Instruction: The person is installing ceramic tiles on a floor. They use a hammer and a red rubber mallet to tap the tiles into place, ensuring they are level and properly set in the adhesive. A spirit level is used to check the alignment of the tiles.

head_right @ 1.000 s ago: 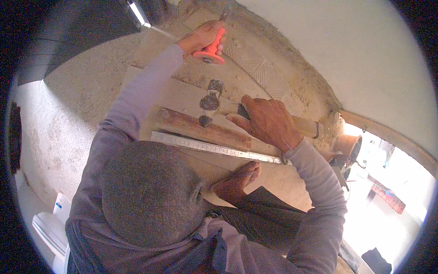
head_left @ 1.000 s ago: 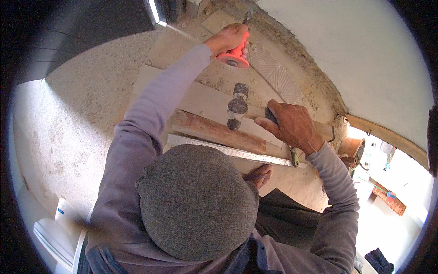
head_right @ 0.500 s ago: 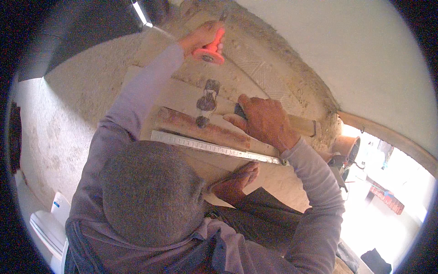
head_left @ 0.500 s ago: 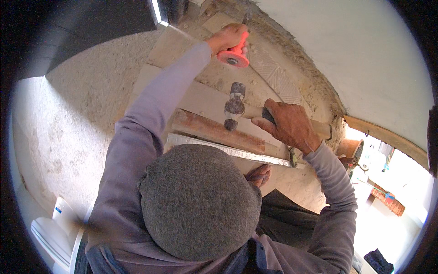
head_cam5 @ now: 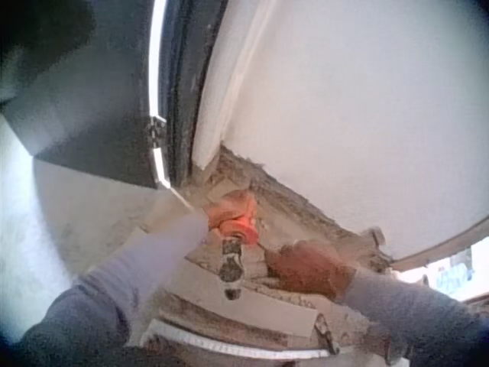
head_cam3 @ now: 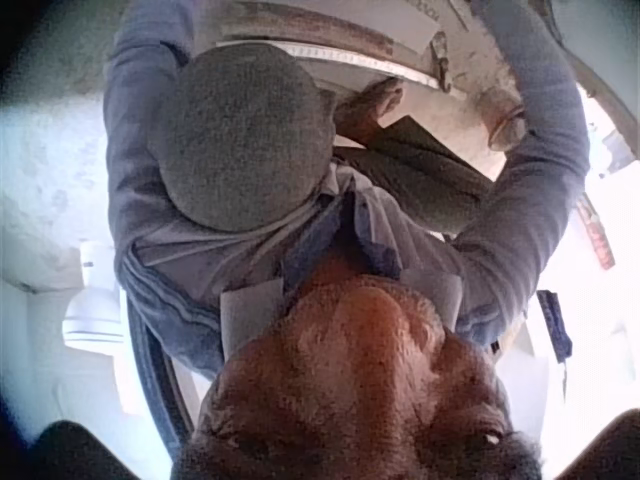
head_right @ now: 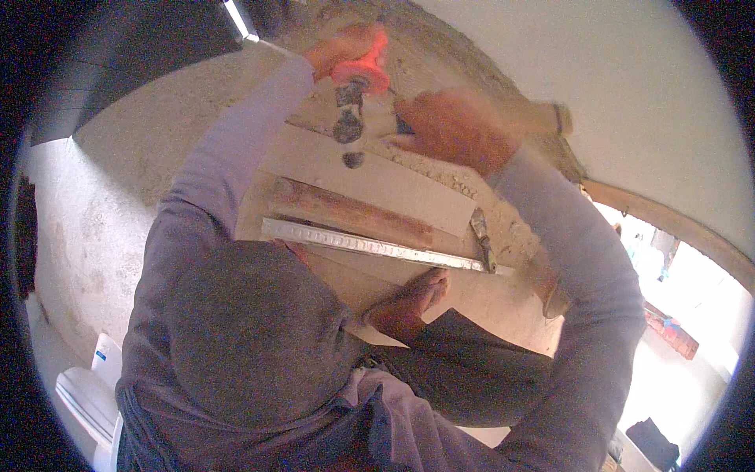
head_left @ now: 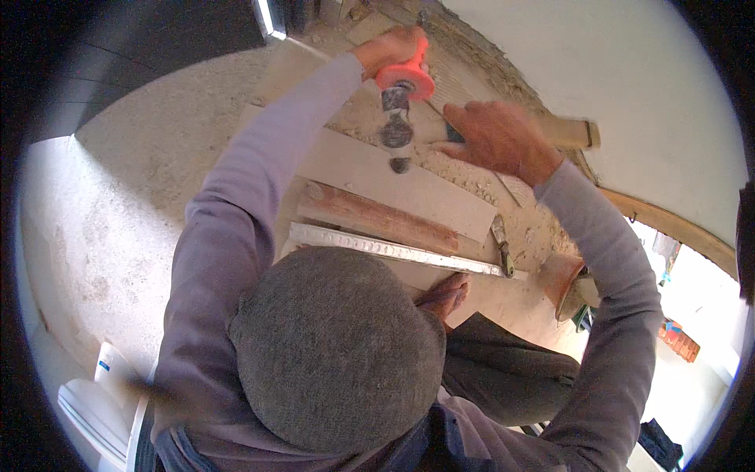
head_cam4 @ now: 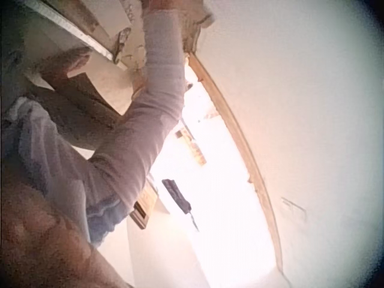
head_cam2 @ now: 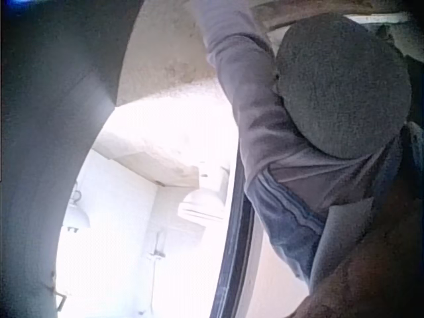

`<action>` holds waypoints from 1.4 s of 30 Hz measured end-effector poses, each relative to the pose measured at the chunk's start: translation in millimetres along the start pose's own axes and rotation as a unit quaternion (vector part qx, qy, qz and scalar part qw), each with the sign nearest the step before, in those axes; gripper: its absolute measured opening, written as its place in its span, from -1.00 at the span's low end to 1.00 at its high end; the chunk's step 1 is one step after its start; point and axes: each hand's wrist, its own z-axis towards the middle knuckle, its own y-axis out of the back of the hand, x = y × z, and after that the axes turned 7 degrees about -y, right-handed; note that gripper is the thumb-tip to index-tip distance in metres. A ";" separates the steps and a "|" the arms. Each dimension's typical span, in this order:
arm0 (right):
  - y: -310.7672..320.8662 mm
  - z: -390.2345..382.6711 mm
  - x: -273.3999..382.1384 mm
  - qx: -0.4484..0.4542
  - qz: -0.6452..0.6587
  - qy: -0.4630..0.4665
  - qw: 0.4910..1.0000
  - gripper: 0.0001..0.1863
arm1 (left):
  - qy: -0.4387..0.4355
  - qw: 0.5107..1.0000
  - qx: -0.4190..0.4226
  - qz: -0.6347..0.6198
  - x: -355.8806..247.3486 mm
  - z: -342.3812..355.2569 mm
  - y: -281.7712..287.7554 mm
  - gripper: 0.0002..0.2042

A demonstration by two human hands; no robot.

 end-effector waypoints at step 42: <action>-14.6 -69.0 29.2 0.102 0.141 -0.128 0.976 -0.50 | 0.048 0.995 -0.021 -0.079 12.6 -15.4 -8.3 -0.75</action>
